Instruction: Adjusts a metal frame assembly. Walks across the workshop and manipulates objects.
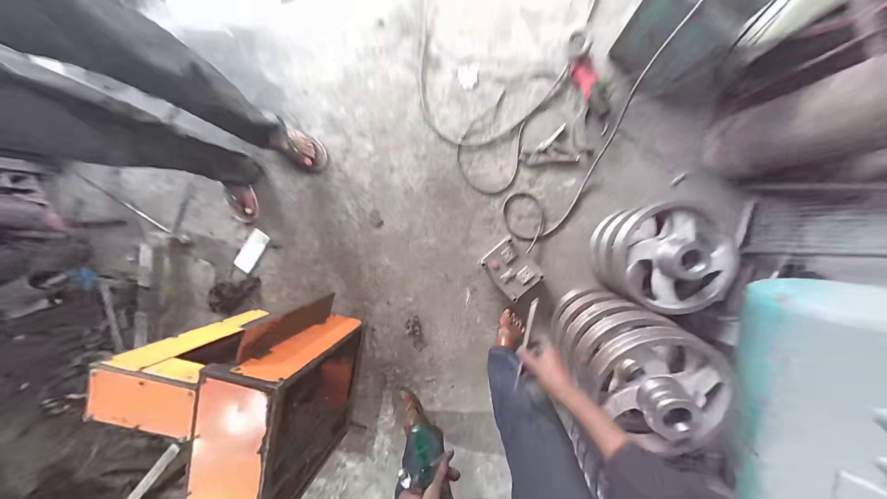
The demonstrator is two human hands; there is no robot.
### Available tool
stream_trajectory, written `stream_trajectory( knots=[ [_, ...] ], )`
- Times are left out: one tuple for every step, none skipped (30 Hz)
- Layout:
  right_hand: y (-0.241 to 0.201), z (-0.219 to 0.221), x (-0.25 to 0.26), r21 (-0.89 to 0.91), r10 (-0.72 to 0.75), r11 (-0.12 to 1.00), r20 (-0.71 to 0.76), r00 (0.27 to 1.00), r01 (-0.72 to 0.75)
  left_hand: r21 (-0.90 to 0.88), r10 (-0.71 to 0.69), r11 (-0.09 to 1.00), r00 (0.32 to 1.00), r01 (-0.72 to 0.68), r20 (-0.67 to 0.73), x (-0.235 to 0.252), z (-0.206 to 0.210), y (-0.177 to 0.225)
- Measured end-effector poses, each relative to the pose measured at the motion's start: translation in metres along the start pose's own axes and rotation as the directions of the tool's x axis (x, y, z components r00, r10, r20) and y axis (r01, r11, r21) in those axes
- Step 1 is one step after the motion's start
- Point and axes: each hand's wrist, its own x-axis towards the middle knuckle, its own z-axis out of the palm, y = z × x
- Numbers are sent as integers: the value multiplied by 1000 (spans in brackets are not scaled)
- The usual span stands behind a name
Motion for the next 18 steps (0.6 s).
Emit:
stream_trajectory(
  knots=[
    [-7, 21, -49, -26, -26, 999, 94, 995, 29, -50, 11, 999, 999, -13, -36, -10, 1, 13],
    [-16, 41, -97, -74, -60, 994, 191, 980, 76, -86, 14, 996, 998, -19, -60, -21, 0, 24],
    [-23, 60, -145, -125, -122, 979, 281, 952, 163, -125, 23, 992, 998, -32, -66, -32, -5, 32],
    [-27, 78, -189, -167, -204, 946, 361, 910, 278, -178, 46, 982, 997, -56, -59, -45, -11, 38],
    [-31, 92, -226, -201, -297, 889, 428, 854, 410, -236, 84, 968, 996, -89, -30, -56, -20, 43],
    [-37, 102, -260, -214, -369, 826, 494, 787, 522, -283, 112, 953, 994, -107, 2, -70, -31, 48],
    [-39, 110, -289, -234, -409, 766, 542, 734, 599, -307, 126, 945, 992, -111, 30, -86, -42, 51],
    [-41, 113, -311, -268, -403, 726, 579, 709, 633, -320, 138, 940, 989, -117, 45, -102, -53, 50],
    [-38, 115, -329, -304, -377, 708, 600, 705, 638, -314, 142, 942, 989, -122, 41, -119, -67, 44],
    [-30, 116, -342, -343, -344, 707, 597, 725, 618, -309, 145, 943, 989, -127, 36, -135, -85, 33],
    [-26, 115, -347, -398, -306, 710, 568, 764, 581, -310, 152, 941, 988, -137, 27, -143, -106, 20],
    [-19, 113, -349, -478, -269, 699, 513, 815, 532, -313, 158, 939, 987, -143, 26, -148, -130, 5],
    [-6, 108, -349, -567, -250, 667, 441, 862, 484, -331, 162, 932, 986, -146, 23, -153, -153, -18],
    [8, 102, -344, -632, -279, 627, 363, 889, 455, -344, 166, 926, 986, -154, 5, -153, -176, -41],
    [23, 95, -335, -666, -323, 610, 287, 902, 430, -335, 159, 929, 987, -158, -24, -152, -200, -64],
    [42, 88, -329, -664, -349, 635, 208, 914, 394, -310, 129, 940, 990, -141, -59, -154, -223, -93],
    [60, 85, -323, -628, -351, 695, 127, 928, 349, -275, 90, 954, 991, -115, -100, -155, -247, -126],
    [75, 84, -316, -591, -324, 753, 53, 945, 291, -227, 51, 970, 988, -84, -146, -158, -270, -162]
  ],
)
